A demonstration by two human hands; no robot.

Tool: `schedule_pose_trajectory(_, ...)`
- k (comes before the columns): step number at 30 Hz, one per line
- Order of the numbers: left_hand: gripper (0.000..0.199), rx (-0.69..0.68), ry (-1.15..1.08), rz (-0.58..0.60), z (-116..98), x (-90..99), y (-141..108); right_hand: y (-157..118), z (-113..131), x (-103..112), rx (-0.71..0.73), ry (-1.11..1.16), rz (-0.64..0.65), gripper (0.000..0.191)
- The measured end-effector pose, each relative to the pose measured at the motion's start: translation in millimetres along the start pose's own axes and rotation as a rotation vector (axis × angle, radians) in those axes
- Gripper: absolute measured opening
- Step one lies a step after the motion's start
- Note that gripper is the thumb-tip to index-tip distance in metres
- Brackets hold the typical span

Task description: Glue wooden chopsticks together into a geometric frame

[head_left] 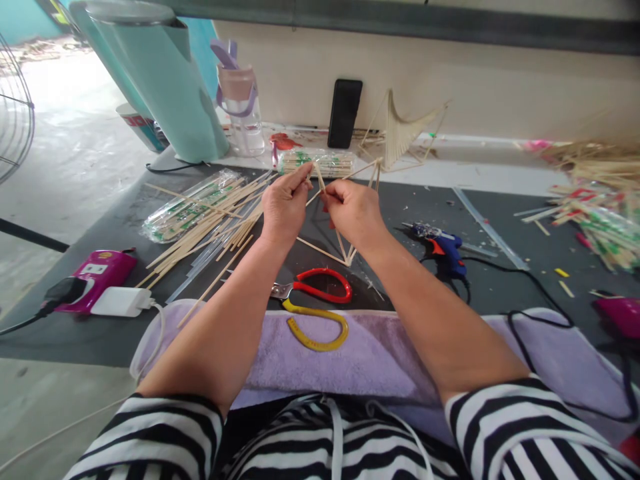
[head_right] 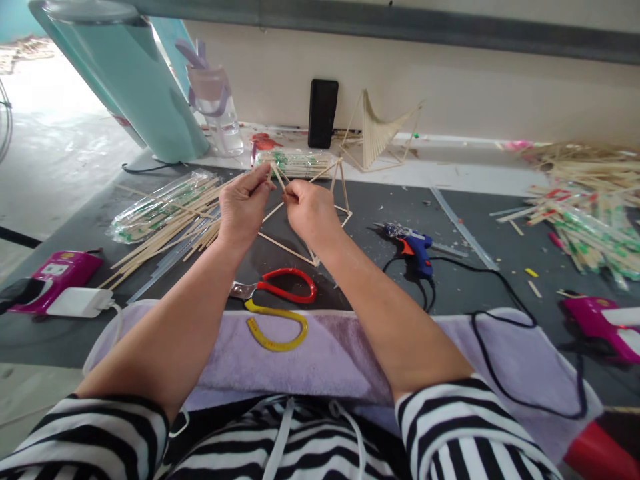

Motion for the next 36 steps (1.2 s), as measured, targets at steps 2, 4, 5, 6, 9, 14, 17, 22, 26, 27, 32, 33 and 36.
schedule_pose_trajectory(2, 0.036, -0.001, 0.009, -0.005, 0, 0.0, 0, 0, 0, 0, -0.006, -0.001, 0.003, 0.015)
schedule_pose_trajectory(4, 0.036, -0.010, 0.025, -0.012, 1, 0.1, 1, 0, -1, -1, -0.012, 0.000, 0.000, 0.015)
schedule_pose_trajectory(5, 0.036, -0.016, 0.031, -0.016, 1, 0.1, 1, 0, -2, -2, -0.013, 0.002, -0.002, 0.015)
schedule_pose_trajectory(6, 0.035, -0.021, 0.033, -0.018, 1, 0.0, 1, 0, -2, -2, -0.012, 0.004, -0.006, 0.015)
schedule_pose_trajectory(9, 0.035, -0.029, 0.011, -0.015, 3, -0.8, 3, 0, -4, -3, 0.001, 0.005, -0.016, 0.014)
schedule_pose_trajectory(14, 0.031, -0.043, -0.021, -0.006, 0, -1.2, 4, 1, -4, -4, 0.011, 0.012, -0.005, 0.014)
schedule_pose_trajectory(17, 0.030, -0.037, -0.067, 0.023, -5, -0.5, 4, 1, -3, -3, 0.004, 0.014, -0.012, 0.013)
schedule_pose_trajectory(22, 0.029, -0.033, -0.100, 0.028, -6, -0.1, 5, 0, -1, -2, 0.002, 0.019, -0.009, 0.014)
schedule_pose_trajectory(26, 0.027, -0.029, -0.142, 0.040, -3, -0.1, 9, 1, -1, -1, 0.008, 0.008, 0.014, 0.015)
schedule_pose_trajectory(27, 0.028, -0.012, -0.151, 0.049, -4, 0.5, 9, 1, -1, -1, 0.009, 0.008, 0.021, 0.015)
schedule_pose_trajectory(32, 0.031, 0.065, -0.084, 0.118, -12, 7.9, 7, 1, 2, -1, -0.014, 0.002, 0.044, 0.014)
schedule_pose_trajectory(33, 0.033, 0.075, -0.078, 0.143, -13, 9.9, 7, 1, 3, -1, -0.017, 0.002, 0.044, 0.014)
schedule_pose_trajectory(36, 0.041, 0.146, -0.092, 0.161, -12, 18.5, 18, 1, 3, -1, -0.017, 0.007, 0.042, 0.014)
Point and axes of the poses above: each hand's wrist, its own y-axis towards the middle knuckle, its own x-axis out of the back of the hand, z = x × y, the point moved 1 cm from there along y, towards the middle knuckle, and after that the axes turned 7 degrees about x, right-handed, at the moved point
